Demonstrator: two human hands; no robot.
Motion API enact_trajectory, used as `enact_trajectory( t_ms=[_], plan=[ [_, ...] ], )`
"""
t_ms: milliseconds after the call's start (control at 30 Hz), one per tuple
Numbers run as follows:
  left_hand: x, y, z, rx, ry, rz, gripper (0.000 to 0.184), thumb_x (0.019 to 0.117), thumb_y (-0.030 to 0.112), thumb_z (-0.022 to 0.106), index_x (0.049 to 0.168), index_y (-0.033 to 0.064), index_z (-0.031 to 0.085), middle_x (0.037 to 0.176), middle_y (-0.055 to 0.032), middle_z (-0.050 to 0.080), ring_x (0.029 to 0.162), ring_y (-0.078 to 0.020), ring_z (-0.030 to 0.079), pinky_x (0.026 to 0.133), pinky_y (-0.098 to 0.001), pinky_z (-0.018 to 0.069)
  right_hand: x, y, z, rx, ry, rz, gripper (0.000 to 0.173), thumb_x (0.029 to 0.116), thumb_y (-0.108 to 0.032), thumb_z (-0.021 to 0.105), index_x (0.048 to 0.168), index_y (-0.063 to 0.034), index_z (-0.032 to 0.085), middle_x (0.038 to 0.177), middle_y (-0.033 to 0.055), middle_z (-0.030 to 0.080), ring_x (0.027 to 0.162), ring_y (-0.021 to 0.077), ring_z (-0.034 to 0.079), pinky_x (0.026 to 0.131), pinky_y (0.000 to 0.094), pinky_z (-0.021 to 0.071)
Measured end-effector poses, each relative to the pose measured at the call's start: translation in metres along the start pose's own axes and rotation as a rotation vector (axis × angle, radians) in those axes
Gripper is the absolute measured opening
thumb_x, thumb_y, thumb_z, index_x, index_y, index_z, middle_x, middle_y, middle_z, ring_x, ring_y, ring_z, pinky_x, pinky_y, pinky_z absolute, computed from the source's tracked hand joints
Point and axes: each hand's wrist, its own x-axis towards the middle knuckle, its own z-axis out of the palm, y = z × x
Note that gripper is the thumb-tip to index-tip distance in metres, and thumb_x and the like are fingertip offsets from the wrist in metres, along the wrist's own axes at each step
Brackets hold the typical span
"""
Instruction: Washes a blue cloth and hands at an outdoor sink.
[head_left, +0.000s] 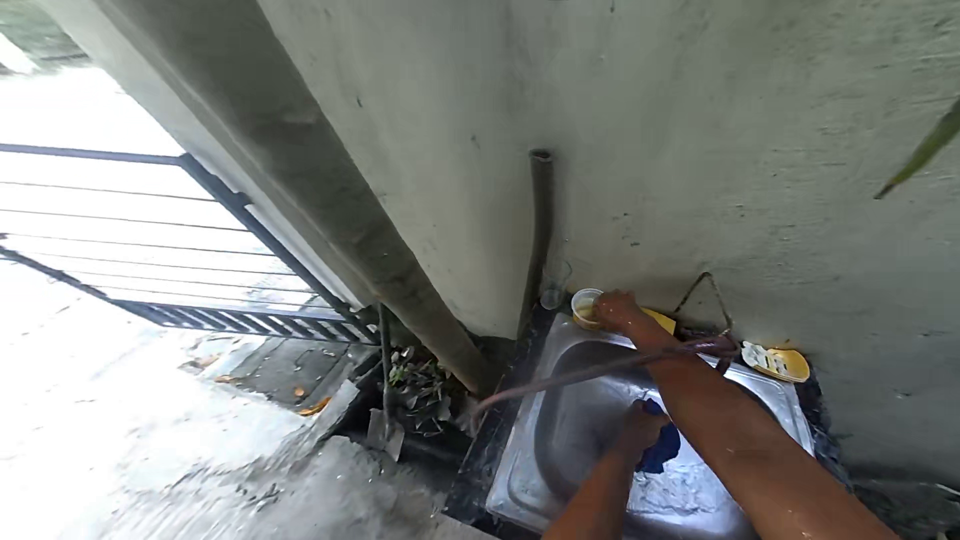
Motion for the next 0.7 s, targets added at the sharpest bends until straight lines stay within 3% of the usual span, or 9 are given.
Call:
enact_trajectory(
  t_ms=[167, 333, 467, 700],
  plan=[
    [0.006, -0.003, -0.029, -0.040, 0.036, -0.038, 0.057, 0.0962, 0.031, 0.069, 0.143, 0.0046, 0.050, 0.130, -0.0220, 0.063, 0.120, -0.0333, 0.061, 0.102, -0.0530, 0.0491, -0.003, -0.022, -0.009, 0.122, 0.332, 0.119, 0.035, 0.1071, -0.018, 0.051, 0.133, 0.0035, 0.060, 0.135, 0.0276, 0.059, 0.127, 0.0445, 0.058, 0.104, 0.0601, 0.0479],
    [0.005, -0.004, -0.044, -0.035, 0.034, -0.071, 0.058, 0.0962, 0.032, 0.069, 0.143, 0.0052, 0.049, 0.131, -0.0211, 0.062, 0.122, -0.0322, 0.061, 0.103, -0.0521, 0.0486, 0.025, -0.017, 0.004, 0.092, -0.015, -0.017, 0.031, 0.1010, -0.016, 0.059, 0.126, -0.0004, 0.067, 0.132, 0.0240, 0.063, 0.127, 0.0413, 0.058, 0.107, 0.0612, 0.0445],
    [0.002, -0.008, -0.045, -0.098, 0.028, -0.086, 0.058, 0.0961, 0.033, 0.071, 0.142, 0.0037, 0.050, 0.128, -0.0211, 0.063, 0.118, -0.0314, 0.062, 0.101, -0.0509, 0.0497, 0.042, -0.013, 0.000, 0.028, -0.097, -0.047, 0.031, 0.1000, -0.015, 0.061, 0.128, -0.0023, 0.068, 0.133, 0.0226, 0.064, 0.128, 0.0404, 0.058, 0.108, 0.0615, 0.0436],
    [0.004, -0.002, -0.045, -0.048, 0.025, -0.096, 0.059, 0.0966, 0.035, 0.070, 0.143, 0.0043, 0.050, 0.132, -0.0216, 0.062, 0.124, -0.0329, 0.059, 0.104, -0.0529, 0.0478, 0.054, 0.010, 0.011, 0.197, -0.030, -0.106, 0.026, 0.1005, -0.017, 0.063, 0.115, 0.0021, 0.072, 0.119, 0.0261, 0.068, 0.117, 0.0424, 0.063, 0.101, 0.0634, 0.0464]
  ],
)
